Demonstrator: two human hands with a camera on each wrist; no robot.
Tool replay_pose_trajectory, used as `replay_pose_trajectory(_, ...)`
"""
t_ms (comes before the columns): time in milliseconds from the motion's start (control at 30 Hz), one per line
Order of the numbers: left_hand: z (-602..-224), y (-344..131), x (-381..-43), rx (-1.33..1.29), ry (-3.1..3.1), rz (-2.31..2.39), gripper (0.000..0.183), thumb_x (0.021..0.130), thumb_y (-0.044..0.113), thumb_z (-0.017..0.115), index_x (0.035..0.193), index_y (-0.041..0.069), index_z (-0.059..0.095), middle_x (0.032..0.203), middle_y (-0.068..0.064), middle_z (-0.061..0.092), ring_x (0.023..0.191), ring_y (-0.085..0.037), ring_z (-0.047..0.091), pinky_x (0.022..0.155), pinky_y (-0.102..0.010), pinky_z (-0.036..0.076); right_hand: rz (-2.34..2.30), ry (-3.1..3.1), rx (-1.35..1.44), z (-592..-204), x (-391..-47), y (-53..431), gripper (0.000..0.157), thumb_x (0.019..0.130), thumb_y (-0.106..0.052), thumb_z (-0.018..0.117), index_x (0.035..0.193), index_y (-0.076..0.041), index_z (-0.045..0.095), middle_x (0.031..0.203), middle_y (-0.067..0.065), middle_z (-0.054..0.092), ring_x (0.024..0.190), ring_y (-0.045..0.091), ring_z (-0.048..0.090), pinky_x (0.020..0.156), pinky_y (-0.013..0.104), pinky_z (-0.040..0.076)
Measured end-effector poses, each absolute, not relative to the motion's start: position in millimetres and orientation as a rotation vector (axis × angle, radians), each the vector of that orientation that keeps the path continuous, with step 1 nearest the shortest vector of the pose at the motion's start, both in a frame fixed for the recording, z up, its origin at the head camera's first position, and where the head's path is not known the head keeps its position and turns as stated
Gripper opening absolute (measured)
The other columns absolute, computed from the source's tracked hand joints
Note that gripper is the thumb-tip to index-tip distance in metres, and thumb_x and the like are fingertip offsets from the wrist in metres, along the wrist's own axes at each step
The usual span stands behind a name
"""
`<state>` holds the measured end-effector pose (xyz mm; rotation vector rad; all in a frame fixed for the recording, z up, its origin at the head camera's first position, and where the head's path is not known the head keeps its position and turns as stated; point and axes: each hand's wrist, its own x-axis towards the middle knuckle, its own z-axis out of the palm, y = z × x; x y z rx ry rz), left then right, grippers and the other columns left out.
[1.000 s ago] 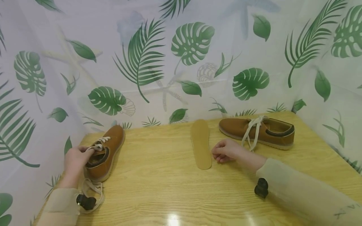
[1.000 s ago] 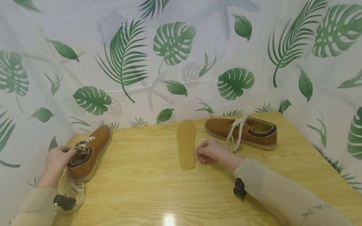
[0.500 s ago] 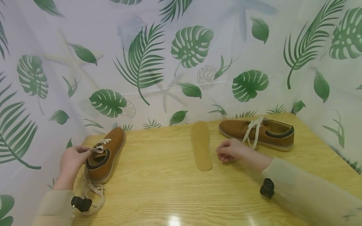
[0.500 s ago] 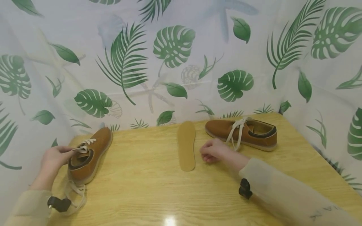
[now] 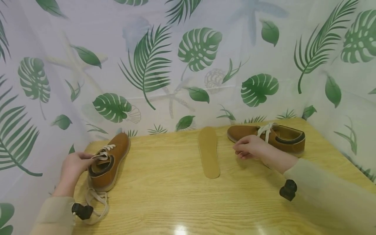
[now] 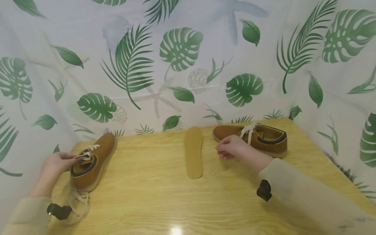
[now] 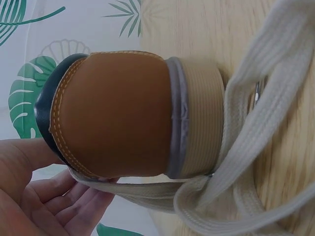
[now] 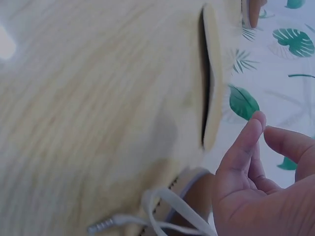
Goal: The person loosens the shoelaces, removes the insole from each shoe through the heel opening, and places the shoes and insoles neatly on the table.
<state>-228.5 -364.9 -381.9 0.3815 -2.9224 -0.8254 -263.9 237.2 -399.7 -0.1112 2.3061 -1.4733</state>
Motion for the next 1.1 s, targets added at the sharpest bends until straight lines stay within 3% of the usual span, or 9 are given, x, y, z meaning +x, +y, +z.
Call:
replay_pose_trajectory(333,-377,-368,-235,0.383,-2.976,-0.866,0.042,0.097,0.022,0.071,0.120,-0.014,0.071,0.110,-0.033,0.072,0.093,-0.038,0.071,0.074,-0.039,0.057,-1.538,2.318,-0.056,-362,-271,272,0.045,0.109,-0.016,0.058,0.142,0.015,0.051,0.086,-0.008,0.071,0.073,0.001,0.069,0.069,0.016,0.061)
replay_pose_trajectory(667,-375,-366,-235,0.395,-3.015,-0.915,0.046,0.099,0.021,0.071,0.125,-0.016,0.066,0.122,-0.037,0.068,0.095,-0.043,0.074,0.090,-0.057,0.059,-1.540,2.354,-0.044,-347,-273,294,0.043,0.111,-0.018,0.056,0.139,0.014,0.050,0.083,-0.012,0.071,0.073,-0.002,0.069,0.071,0.015,0.062)
replay_pose_trajectory(900,-374,-366,-236,0.385,-3.021,-0.920,0.043,0.098,0.018,0.071,0.123,-0.016,0.067,0.120,-0.036,0.070,0.085,-0.032,0.076,0.087,-0.054,0.060,-1.607,2.363,-0.036,-341,-273,310,0.034,0.111,-0.015,0.054,0.134,0.011,0.055,0.079,-0.013,0.072,0.072,-0.003,0.070,0.070,0.015,0.062)
replay_pose_trajectory(1033,-372,-367,-237,0.364,-3.029,-0.907,0.041,0.097,0.018,0.072,0.121,-0.016,0.069,0.117,-0.035,0.072,0.081,-0.024,0.076,0.084,-0.050,0.062,-1.638,2.344,-0.010,-337,-274,319,0.025,0.111,-0.015,0.054,0.126,0.003,0.061,0.079,-0.012,0.072,0.071,-0.002,0.070,0.070,0.016,0.062)
replay_pose_trajectory(1100,-371,-368,-238,0.357,-3.034,-0.908,0.041,0.097,0.018,0.072,0.120,-0.016,0.069,0.117,-0.035,0.071,0.081,-0.024,0.076,0.084,-0.049,0.062,-1.620,2.361,-0.002,-336,-275,324,0.033,0.112,-0.017,0.054,0.134,0.007,0.057,0.080,-0.013,0.072,0.072,-0.003,0.070,0.071,0.016,0.062)
